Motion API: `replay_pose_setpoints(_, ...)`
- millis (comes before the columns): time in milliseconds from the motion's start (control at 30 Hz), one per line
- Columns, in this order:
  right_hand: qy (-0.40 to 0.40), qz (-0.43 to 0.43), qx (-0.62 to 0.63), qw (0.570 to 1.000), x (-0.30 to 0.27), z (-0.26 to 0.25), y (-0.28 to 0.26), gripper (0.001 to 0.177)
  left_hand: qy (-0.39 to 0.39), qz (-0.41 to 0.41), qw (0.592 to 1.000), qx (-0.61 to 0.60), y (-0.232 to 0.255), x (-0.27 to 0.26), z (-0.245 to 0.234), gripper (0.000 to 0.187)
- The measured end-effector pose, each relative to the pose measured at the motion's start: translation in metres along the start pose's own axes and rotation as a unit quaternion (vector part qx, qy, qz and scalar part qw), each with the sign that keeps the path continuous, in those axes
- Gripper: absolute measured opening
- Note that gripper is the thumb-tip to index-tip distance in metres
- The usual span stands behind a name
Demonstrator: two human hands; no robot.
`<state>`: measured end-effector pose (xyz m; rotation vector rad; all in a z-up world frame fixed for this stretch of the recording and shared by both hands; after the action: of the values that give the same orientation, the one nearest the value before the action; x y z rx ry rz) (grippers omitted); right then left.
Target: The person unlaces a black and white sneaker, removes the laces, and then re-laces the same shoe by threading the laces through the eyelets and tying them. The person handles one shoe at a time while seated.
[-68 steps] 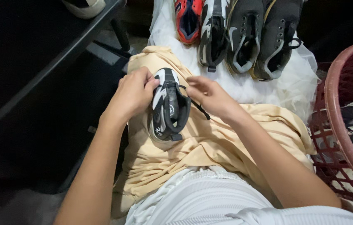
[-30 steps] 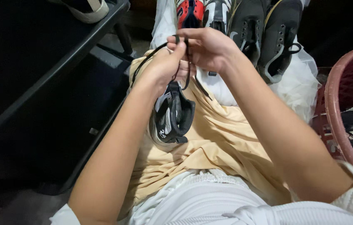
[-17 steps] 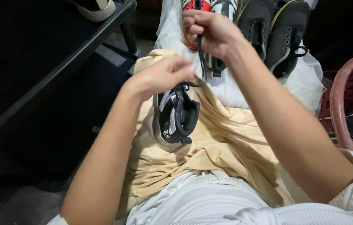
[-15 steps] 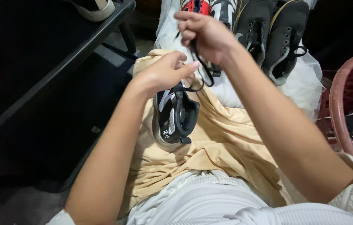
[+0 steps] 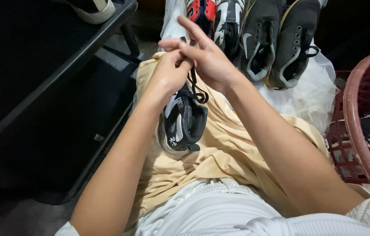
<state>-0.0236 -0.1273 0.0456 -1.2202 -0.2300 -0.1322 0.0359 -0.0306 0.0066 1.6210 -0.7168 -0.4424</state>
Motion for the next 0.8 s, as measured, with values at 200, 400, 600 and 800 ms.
replay_pose_setpoints(200,0.008,0.014,0.178,0.984,-0.002,-0.018,-0.003,0.091,0.022,-0.002,0.974,0.225,0.008,-0.022,-0.023,0.015)
replay_pose_setpoints(400,-0.022,0.026,0.308,0.951,0.000,-0.027,-0.005,0.088,0.081,0.086,0.934,0.337,0.020,-0.032,-0.032,0.013)
replay_pose_setpoints(600,0.049,0.066,0.247,0.966,-0.002,-0.035,0.004,0.089,0.048,0.026,0.966,0.251,0.006,-0.027,-0.031,0.015)
replay_pose_setpoints(800,0.116,0.116,0.018,0.986,-0.007,-0.050,0.003,0.073,0.028,0.002,0.998,0.048,0.006,-0.008,-0.032,0.019)
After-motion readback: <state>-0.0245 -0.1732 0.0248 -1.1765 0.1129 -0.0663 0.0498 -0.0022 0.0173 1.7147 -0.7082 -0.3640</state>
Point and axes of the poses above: each hand's wrist, its own x-axis towards the middle knuckle, its own z-axis out of the palm, y = z × x, the point moved 5 cm from there along x, towards the middle knuckle, and after that the axes turned 3 degrees about x, right-handed, at the moved point
